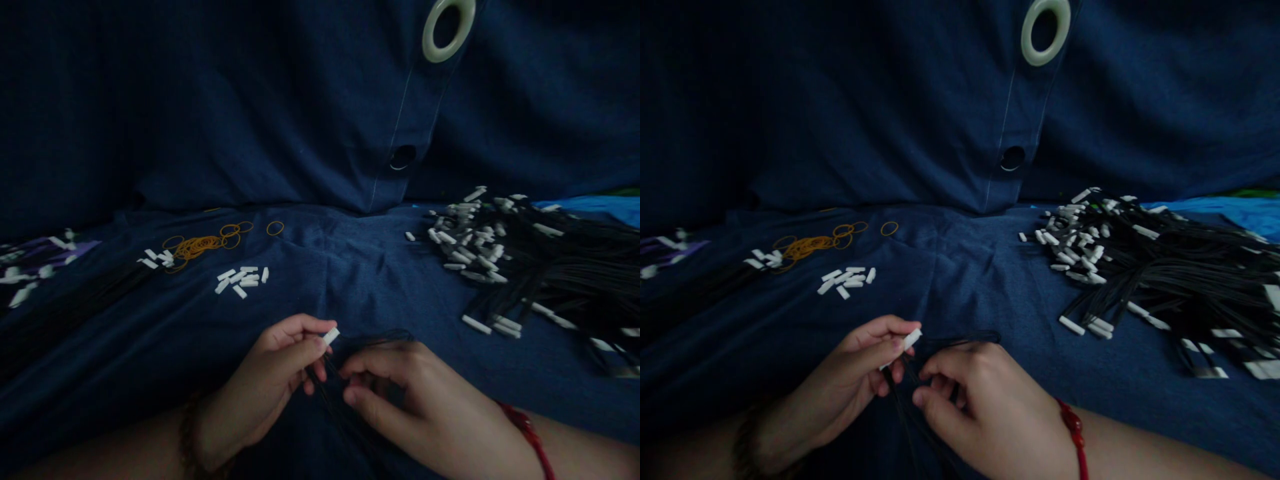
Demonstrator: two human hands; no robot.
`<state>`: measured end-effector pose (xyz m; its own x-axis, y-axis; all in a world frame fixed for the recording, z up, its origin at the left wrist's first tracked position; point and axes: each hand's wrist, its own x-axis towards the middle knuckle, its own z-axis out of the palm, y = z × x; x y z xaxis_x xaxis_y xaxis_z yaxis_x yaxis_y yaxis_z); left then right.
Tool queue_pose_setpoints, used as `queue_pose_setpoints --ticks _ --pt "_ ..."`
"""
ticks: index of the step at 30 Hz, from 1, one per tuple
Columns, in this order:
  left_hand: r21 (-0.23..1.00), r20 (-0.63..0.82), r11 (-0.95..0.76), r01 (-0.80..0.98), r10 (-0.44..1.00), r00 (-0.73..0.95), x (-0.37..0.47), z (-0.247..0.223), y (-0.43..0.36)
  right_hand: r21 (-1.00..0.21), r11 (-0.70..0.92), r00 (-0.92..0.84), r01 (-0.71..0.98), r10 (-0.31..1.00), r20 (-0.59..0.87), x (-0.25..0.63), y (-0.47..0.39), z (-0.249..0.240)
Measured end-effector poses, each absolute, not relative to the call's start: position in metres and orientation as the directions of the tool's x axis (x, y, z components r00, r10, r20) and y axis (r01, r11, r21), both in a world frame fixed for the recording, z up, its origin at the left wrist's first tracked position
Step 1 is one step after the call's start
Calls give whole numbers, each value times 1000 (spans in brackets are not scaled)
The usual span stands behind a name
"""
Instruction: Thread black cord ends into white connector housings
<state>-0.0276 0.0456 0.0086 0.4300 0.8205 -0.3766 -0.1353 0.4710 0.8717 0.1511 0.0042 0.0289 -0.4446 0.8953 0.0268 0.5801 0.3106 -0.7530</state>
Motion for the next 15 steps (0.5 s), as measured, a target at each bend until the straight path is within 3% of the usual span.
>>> queue_pose_setpoints --ticks 7,11,15 --pt "876 -381 466 -122 825 418 -25 9 47 -799 273 -407 536 913 38 150 5 26" --pt "873 -389 471 -128 830 400 -26 10 46 -930 -109 -345 350 908 -236 153 9 28" --pt "872 -382 470 -136 827 412 -26 10 46 -896 -440 -442 65 792 -421 163 14 40"
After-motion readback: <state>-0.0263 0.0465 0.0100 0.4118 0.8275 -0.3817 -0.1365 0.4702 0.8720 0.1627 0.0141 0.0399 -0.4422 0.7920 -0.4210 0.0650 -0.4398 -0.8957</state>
